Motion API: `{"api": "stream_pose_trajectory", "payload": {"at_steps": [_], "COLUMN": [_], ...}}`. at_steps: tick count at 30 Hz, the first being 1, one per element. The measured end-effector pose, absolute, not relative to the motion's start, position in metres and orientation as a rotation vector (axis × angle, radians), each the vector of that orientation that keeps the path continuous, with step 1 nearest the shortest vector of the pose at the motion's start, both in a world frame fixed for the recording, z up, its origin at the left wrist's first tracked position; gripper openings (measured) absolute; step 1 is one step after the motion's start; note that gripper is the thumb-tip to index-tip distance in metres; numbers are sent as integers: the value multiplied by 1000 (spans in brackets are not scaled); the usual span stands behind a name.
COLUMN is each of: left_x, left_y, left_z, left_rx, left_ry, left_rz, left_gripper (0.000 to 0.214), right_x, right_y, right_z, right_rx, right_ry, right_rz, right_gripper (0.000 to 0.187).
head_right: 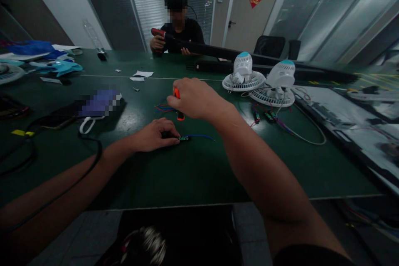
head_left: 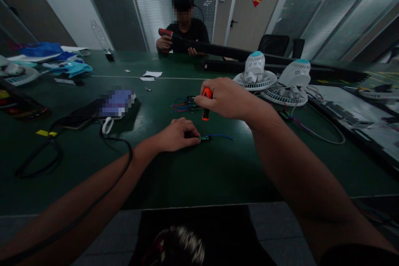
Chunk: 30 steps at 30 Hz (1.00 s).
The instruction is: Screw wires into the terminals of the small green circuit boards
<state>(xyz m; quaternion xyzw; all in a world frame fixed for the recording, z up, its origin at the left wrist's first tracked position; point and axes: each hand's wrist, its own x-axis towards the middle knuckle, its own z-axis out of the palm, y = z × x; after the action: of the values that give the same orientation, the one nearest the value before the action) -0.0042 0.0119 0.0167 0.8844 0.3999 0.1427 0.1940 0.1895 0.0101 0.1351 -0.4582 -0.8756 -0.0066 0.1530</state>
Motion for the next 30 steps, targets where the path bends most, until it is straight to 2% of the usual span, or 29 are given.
{"api": "stream_pose_trajectory", "payload": {"at_steps": [30], "left_x": [-8], "left_y": [14], "left_z": [15], "left_rx": [2512], "left_ry": [1003], "left_rz": [435], "left_gripper": [18], "right_x": [196], "right_y": [4], "right_z": [140], "right_rx": [-1263], "right_ry": [-2597], "right_rz": [77], "right_gripper": [15]}}
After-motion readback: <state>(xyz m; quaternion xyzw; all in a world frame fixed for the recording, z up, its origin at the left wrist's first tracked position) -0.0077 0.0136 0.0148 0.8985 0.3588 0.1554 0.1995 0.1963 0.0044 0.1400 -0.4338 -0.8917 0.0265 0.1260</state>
